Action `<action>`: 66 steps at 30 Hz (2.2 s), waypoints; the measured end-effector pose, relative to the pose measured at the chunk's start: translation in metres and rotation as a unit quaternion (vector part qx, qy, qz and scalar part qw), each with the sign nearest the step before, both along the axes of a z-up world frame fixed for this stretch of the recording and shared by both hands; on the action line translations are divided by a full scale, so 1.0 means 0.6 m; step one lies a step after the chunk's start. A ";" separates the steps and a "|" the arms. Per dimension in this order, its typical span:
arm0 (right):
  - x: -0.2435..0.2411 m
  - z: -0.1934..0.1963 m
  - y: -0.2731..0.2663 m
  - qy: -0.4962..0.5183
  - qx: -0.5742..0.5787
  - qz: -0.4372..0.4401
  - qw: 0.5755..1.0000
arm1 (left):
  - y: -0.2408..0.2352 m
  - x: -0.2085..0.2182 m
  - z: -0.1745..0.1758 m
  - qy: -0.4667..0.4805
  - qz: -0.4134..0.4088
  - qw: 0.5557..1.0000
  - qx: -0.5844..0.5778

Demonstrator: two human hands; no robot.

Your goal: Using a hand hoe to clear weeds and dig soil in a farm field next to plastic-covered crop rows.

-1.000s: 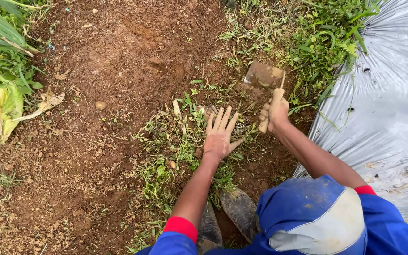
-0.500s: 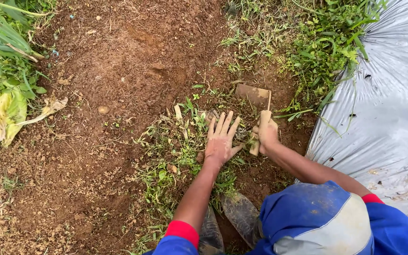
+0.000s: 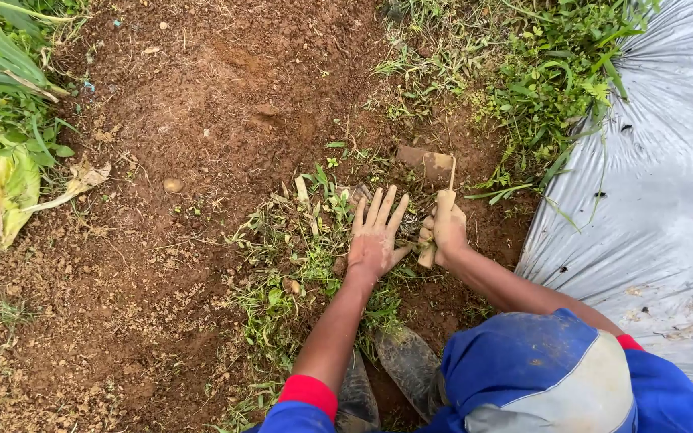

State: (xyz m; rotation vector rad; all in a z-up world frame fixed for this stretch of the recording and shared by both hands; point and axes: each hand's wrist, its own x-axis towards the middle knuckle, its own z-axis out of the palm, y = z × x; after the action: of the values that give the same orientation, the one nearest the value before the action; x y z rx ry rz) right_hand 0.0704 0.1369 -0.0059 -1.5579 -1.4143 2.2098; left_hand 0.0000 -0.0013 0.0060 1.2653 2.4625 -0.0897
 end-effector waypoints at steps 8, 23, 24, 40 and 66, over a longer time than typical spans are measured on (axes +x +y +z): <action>-0.069 -0.038 0.100 0.051 0.001 -0.113 0.992 | 0.000 -0.003 -0.020 -0.004 -0.003 1.000 0.018; -0.001 0.046 -0.015 0.017 -0.042 0.072 0.996 | 0.009 0.003 0.021 0.040 -0.014 0.997 -0.058; -0.009 0.048 0.001 0.015 -0.049 0.079 0.996 | 0.013 0.001 0.018 0.042 -0.018 0.996 -0.075; 0.005 0.028 -0.021 -0.009 -0.003 0.076 0.997 | 0.011 -0.008 0.034 0.013 -0.005 0.999 -0.039; -0.004 -0.130 0.166 0.069 0.066 -0.108 0.990 | 0.145 -0.137 -0.114 -0.026 -0.025 0.999 0.015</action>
State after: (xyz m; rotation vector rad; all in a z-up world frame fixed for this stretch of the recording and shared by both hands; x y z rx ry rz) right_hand 0.0683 0.2363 -0.0838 -1.4114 -1.2608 2.0125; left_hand -0.0821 0.0854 -0.0622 1.3262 2.3966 -0.0326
